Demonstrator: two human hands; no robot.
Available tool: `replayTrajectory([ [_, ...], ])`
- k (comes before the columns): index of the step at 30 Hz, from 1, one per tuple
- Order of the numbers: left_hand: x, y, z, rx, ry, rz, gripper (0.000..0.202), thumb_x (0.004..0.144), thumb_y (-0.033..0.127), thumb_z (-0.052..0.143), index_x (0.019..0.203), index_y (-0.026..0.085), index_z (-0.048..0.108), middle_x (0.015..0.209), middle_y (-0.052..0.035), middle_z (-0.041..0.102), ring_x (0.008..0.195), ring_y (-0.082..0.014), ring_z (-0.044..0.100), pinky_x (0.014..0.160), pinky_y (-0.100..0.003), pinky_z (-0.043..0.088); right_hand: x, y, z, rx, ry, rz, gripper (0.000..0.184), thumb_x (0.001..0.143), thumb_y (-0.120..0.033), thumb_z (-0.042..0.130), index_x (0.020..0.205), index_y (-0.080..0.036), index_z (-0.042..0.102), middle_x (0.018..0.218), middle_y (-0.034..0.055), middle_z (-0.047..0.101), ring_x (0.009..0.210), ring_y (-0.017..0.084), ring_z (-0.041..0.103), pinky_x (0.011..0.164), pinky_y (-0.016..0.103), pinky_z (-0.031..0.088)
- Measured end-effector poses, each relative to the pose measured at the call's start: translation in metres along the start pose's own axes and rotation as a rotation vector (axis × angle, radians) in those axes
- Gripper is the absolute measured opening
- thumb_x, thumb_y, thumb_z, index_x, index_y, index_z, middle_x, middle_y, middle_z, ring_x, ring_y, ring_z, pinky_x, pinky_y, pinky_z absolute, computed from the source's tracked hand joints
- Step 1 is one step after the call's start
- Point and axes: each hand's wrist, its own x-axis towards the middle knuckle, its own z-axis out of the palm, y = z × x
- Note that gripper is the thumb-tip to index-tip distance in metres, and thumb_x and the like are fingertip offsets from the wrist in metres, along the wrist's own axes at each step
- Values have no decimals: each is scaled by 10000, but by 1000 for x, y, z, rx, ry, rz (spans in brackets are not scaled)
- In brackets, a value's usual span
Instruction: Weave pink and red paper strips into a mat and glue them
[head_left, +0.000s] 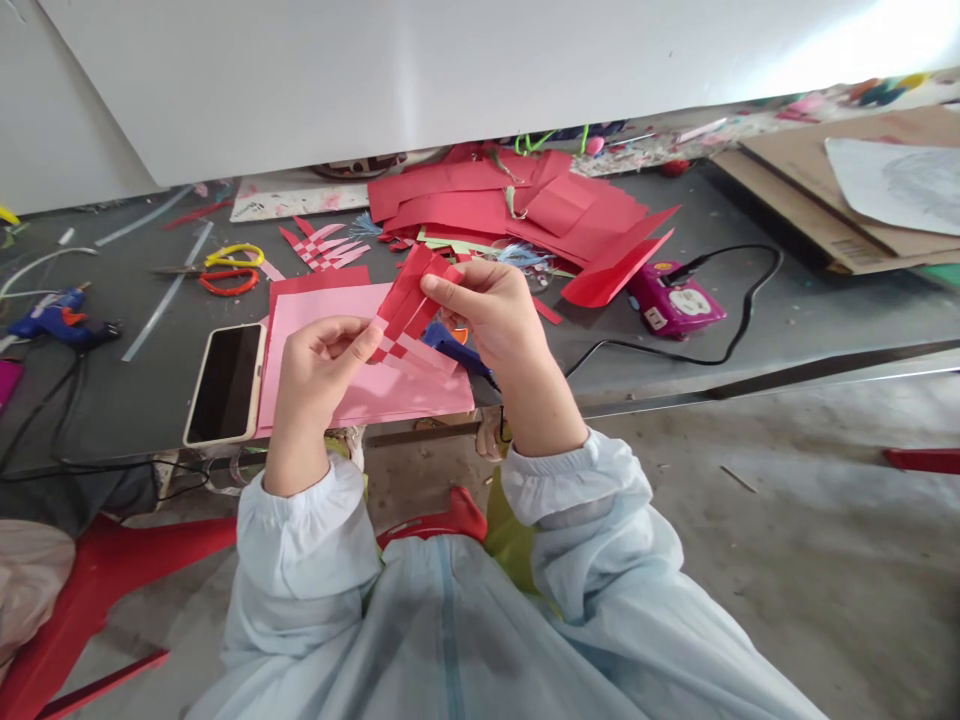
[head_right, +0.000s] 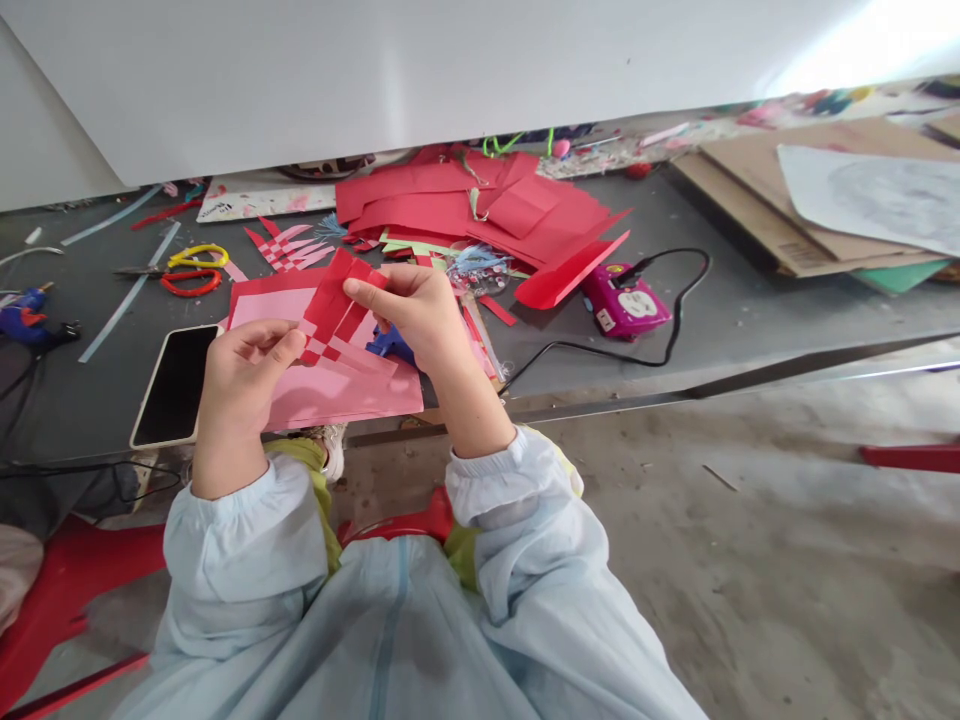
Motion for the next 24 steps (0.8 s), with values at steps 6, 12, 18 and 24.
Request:
replayTrajectory([
  [6, -2, 3, 2, 48, 80, 5, 256, 671, 432, 887, 720, 204, 780, 665, -11, 731, 640, -133, 680, 589, -233, 556, -2, -3, 2, -49, -31, 30, 501, 608, -610, 870, 589, -175, 622, 486, -65, 473, 442, 42, 370, 434, 225, 278],
  [12, -1, 0, -1, 35, 40, 21, 271, 681, 445, 884, 748, 203, 783, 697, -22, 744, 652, -140, 692, 609, -244, 568, -1, -2, -1, -78, -45, -12, 465, 649, -586, 857, 613, -176, 640, 501, -59, 498, 465, 49, 400, 451, 224, 299],
  [18, -1, 2, 1, 53, -33, -2, 255, 611, 305, 918, 775, 191, 760, 738, -14, 741, 666, -145, 695, 635, -261, 585, -1, -9, -6, -20, -71, -72, 385, 635, -498, 882, 631, -176, 672, 583, -35, 599, 504, 64, 482, 484, 230, 392],
  [24, 2, 0, 3, 283, 185, 562, 177, 689, 53, 741, 707, 224, 698, 856, 13, 693, 824, -139, 673, 776, -301, 556, -6, -26, -17, -140, -243, -195, 78, 630, -150, 809, 634, -213, 763, 729, 9, 726, 737, 146, 658, 710, 313, 524],
])
